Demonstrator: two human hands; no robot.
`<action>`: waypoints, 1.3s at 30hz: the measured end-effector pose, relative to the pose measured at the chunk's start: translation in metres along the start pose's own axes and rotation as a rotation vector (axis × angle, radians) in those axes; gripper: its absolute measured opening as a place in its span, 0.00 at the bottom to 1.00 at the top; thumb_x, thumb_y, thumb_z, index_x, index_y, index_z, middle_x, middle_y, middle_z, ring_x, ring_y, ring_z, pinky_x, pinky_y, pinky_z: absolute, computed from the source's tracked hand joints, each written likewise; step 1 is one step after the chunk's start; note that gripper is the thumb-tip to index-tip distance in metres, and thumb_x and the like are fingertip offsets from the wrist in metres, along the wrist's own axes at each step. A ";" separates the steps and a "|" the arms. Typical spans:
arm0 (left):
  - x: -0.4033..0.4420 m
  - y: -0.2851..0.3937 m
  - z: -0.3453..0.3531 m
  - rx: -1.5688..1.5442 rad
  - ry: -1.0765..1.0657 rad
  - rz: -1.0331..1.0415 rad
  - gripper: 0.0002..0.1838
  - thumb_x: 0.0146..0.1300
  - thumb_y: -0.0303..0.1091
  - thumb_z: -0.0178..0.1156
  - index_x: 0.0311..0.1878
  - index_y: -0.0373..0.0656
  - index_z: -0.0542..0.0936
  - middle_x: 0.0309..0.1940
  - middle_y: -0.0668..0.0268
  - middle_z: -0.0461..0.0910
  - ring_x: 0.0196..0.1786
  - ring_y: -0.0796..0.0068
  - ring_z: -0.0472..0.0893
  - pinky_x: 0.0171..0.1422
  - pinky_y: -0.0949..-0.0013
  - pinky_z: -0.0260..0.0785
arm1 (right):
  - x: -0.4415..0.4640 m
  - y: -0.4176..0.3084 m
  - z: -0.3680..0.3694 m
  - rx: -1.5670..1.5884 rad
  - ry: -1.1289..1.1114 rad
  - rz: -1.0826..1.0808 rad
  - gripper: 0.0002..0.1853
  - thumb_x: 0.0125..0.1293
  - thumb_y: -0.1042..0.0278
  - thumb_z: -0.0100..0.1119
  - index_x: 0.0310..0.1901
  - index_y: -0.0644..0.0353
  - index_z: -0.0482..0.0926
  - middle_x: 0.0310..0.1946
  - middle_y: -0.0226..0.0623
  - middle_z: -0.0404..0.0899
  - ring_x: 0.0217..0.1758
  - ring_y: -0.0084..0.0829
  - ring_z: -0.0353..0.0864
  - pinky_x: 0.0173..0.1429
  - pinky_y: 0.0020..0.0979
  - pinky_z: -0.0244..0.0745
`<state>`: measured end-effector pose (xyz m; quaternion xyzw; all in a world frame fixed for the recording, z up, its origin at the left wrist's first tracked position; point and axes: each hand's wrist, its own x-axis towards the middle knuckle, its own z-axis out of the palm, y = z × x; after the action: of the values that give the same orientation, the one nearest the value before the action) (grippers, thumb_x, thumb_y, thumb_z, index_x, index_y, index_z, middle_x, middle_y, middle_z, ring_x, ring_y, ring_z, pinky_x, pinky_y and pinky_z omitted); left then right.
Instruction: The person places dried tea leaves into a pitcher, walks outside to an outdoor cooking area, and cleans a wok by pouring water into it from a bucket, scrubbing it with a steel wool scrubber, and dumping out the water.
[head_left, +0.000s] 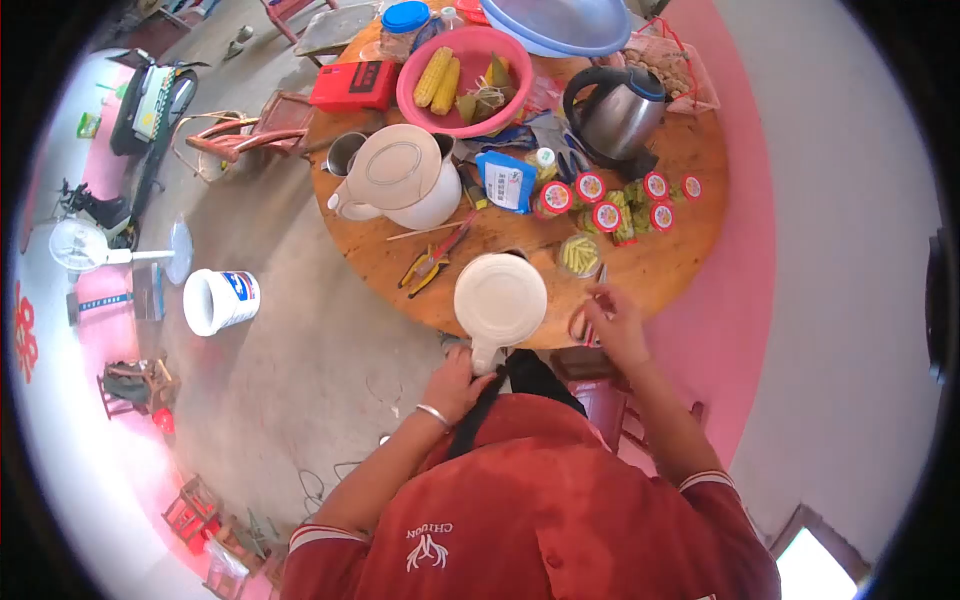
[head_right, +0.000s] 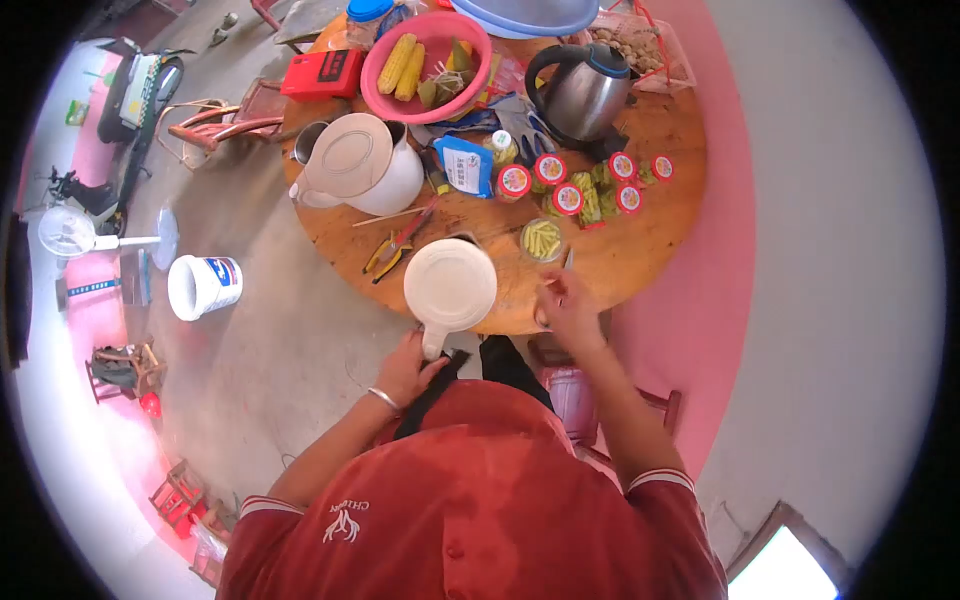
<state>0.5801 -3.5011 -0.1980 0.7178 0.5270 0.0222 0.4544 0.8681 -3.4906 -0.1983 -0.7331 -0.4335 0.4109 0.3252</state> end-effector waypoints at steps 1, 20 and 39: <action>0.002 0.001 0.003 -0.003 -0.009 0.012 0.25 0.58 0.45 0.58 0.50 0.35 0.65 0.48 0.49 0.67 0.45 0.44 0.73 0.45 0.53 0.68 | -0.014 -0.004 0.013 -0.005 0.013 0.006 0.14 0.57 0.68 0.57 0.45 0.63 0.76 0.32 0.37 0.77 0.36 0.27 0.76 0.43 0.28 0.71; 0.026 -0.033 0.014 -0.727 -0.289 0.125 0.20 0.59 0.43 0.58 0.48 0.38 0.74 0.39 0.61 0.73 0.39 0.72 0.74 0.44 0.69 0.67 | -0.107 0.000 0.057 -0.033 -0.079 0.186 0.12 0.58 0.67 0.54 0.42 0.65 0.76 0.32 0.39 0.80 0.33 0.25 0.79 0.41 0.27 0.74; 0.029 -0.035 0.012 -0.732 -0.256 0.132 0.16 0.58 0.36 0.59 0.45 0.36 0.76 0.35 0.65 0.76 0.35 0.79 0.74 0.42 0.74 0.67 | -0.020 -0.060 0.067 0.058 0.202 -0.091 0.19 0.57 0.74 0.56 0.51 0.63 0.69 0.34 0.31 0.72 0.29 0.17 0.70 0.30 0.21 0.69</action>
<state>0.5730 -3.4851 -0.2419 0.5377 0.3761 0.1479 0.7399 0.7810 -3.4754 -0.1720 -0.7406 -0.4193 0.3322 0.4066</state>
